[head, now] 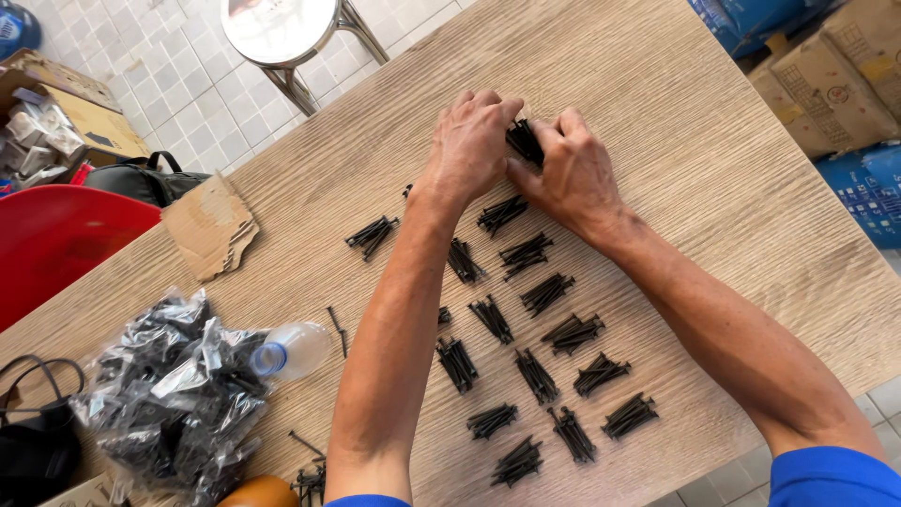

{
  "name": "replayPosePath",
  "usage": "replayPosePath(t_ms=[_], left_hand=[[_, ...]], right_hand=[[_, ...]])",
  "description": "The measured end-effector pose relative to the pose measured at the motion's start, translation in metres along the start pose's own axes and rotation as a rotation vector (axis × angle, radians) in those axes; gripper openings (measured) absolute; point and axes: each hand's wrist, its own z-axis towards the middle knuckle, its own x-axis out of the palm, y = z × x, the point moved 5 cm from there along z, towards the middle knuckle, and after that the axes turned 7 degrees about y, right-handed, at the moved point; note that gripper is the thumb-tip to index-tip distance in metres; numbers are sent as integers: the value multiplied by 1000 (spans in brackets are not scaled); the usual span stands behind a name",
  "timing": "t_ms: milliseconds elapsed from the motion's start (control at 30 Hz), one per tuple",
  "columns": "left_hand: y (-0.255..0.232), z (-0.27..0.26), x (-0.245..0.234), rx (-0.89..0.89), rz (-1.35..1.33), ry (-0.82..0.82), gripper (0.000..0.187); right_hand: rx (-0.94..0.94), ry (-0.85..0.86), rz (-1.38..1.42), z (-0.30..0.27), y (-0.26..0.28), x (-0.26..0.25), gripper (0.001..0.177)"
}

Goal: The person sorts black nails on a wooden table, arranging them into neat rows. They repeatedly pick up nails from a cardboard box and the table surface, aligning them by hand into organized piles.

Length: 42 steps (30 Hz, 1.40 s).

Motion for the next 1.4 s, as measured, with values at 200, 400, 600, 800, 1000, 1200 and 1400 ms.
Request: replayPosePath(t_ms=[200, 400, 600, 800, 1000, 1200, 1400], left_hand=[[-1, -50, -15, -24, -6, -131, 67], [-58, -238, -29, 152, -36, -620, 35], [-59, -412, 20, 116, -57, -581, 18], [2, -528, 108, -318, -72, -641, 26], [28, -557, 169, -565, 8, -584, 45], [31, -559, 160, -488, -77, -695, 39], [32, -558, 170, -450, -91, -681, 38]], right_hand=[[104, 108, 16, 6, -7, 6, 64], [-275, -208, 74, -59, 70, -44, 42], [-428, 87, 144, -168, 211, -17, 38], [-651, 315, 188, -243, 308, 64, 25], [-658, 254, 2, -247, 360, 99, 42], [-468, 237, 292, -266, 348, 119, 34], [-306, 223, 413, -266, 329, 112, 20]])
